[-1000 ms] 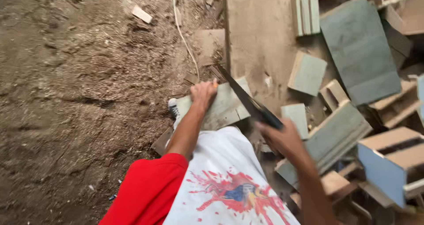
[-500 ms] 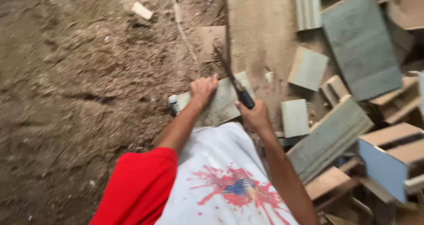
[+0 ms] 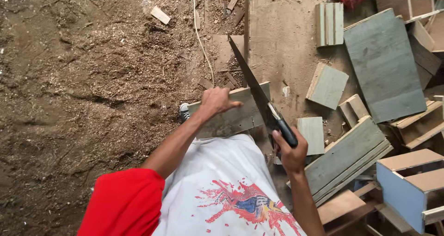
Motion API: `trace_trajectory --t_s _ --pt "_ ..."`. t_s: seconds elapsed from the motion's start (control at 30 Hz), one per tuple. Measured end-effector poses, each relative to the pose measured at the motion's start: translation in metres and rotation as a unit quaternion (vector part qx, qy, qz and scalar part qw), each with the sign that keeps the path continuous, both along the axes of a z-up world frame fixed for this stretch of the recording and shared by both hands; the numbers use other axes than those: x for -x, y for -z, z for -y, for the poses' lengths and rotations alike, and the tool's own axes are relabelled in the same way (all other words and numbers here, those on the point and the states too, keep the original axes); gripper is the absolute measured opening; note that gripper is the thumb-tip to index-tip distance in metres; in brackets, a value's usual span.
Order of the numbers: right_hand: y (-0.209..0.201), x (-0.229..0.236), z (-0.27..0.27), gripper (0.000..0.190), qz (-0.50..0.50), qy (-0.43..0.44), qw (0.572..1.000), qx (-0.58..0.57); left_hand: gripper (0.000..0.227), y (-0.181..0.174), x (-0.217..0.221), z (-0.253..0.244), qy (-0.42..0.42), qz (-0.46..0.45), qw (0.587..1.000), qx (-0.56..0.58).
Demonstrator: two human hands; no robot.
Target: The person uses a hand saw to cut a rectangular piece of wood placed on a workbench. The person holds the wood steady with the left hand and saws with the right hand, completing the cut and separating the piece into two parts.
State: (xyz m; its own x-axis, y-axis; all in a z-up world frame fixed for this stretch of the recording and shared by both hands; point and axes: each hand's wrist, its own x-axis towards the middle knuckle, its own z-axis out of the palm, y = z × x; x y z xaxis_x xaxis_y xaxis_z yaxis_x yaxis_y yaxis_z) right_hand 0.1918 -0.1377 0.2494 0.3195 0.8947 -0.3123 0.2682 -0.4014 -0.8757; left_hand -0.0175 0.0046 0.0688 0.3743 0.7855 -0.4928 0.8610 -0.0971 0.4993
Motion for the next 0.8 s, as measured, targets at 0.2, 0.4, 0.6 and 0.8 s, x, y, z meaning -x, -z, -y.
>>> trace_trajectory --t_s 0.2,0.4,0.6,0.8 --pt "0.0 -0.009 0.022 0.014 0.031 0.026 0.992 -0.122 0.081 0.0 -0.006 -0.002 -0.022 -0.04 0.992 -0.118" --pt "-0.019 -0.01 0.019 0.022 0.006 0.075 0.989 -0.127 0.08 0.01 -0.001 -0.003 -0.017 -0.013 0.99 -0.137" --pt "-0.035 -0.016 0.026 0.013 -0.009 0.104 0.983 -0.149 0.09 0.041 -0.021 -0.046 0.026 0.167 0.956 0.24" --pt "-0.032 -0.025 0.032 0.014 -0.003 0.108 0.985 -0.135 0.095 0.049 -0.054 -0.008 0.112 0.087 0.939 0.314"
